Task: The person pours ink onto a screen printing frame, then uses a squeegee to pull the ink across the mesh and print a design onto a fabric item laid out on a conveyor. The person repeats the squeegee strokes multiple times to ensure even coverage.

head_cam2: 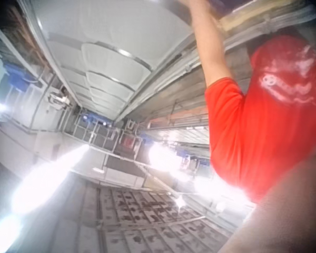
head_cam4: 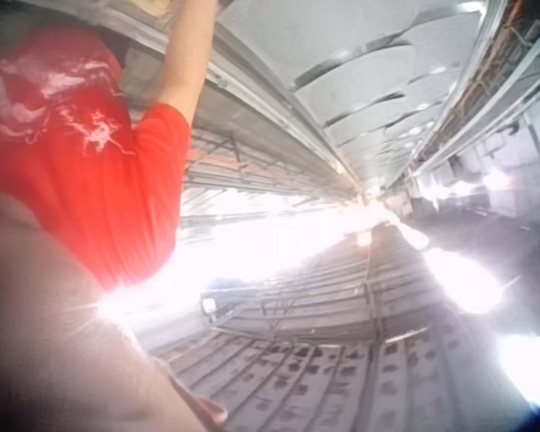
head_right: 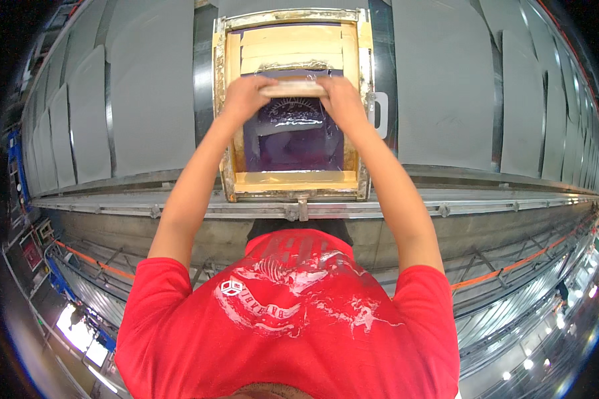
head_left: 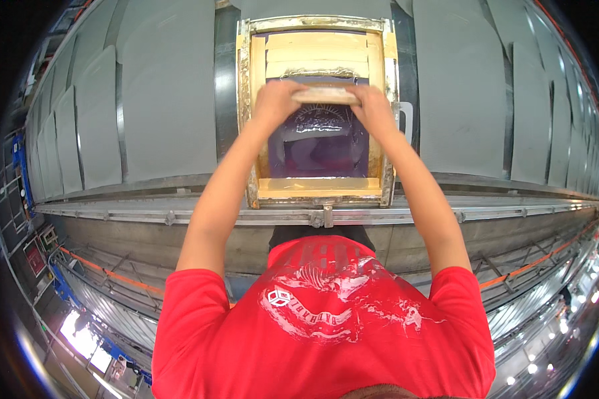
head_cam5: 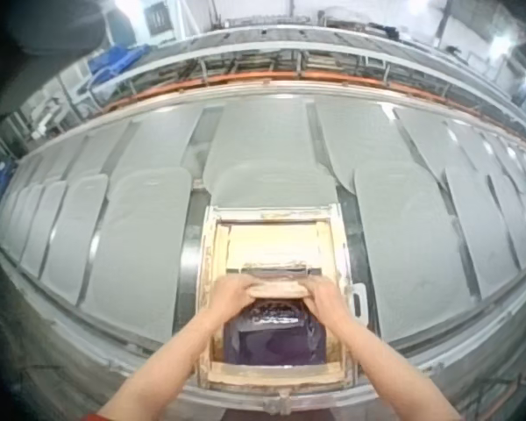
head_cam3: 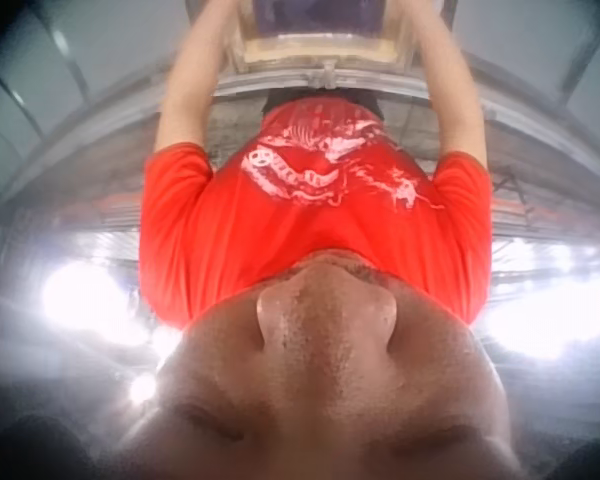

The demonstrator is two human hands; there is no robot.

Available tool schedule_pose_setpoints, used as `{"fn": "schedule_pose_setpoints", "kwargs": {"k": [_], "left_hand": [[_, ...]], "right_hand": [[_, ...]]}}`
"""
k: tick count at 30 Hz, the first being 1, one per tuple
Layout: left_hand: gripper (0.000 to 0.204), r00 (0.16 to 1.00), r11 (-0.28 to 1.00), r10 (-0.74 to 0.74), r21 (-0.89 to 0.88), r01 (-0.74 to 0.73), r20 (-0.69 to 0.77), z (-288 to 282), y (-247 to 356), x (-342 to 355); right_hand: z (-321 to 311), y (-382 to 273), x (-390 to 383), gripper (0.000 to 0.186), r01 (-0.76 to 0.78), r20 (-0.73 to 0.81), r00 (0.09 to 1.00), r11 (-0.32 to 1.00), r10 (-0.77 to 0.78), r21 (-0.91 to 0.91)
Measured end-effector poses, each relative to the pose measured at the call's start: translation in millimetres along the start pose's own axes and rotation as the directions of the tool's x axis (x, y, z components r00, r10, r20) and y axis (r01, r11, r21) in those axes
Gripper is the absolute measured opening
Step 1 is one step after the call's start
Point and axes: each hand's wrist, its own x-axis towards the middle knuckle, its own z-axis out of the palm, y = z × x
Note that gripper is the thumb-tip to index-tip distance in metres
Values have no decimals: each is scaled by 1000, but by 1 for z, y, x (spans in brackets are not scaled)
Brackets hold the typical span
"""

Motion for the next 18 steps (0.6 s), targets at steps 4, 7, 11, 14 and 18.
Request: {"fn": "schedule_pose_setpoints", "kwargs": {"k": [4, 7, 11, 14, 18], "left_hand": [[34, 998, 998, 54, -32, -55, -32, 34, 8, -81], [28, 989, 989, 112, -90, -121, -96, 40, 21, -126], [36, 993, 992, 86, -85, -92, -78, 33, 30, -148], [45, 991, 990, 124, -64, -127, -51, 30, 38, -137], [44, 989, 993, 107, -44, -112, -102, 44, 39, -153]], "right_hand": [[14, -30, -93, 47, -53, 50, 997, 998, 51, 43], [4, -54, -125, 49, -91, 121, 990, 991, 79, 95], [-40, -29, -105, 59, -525, 350, 848, 727, 399, 443], [-33, 83, -81, 43, -420, -282, 837, 881, 469, 218], [-21, 77, -55, 29, -651, -92, 684, 662, 724, 372]]}}
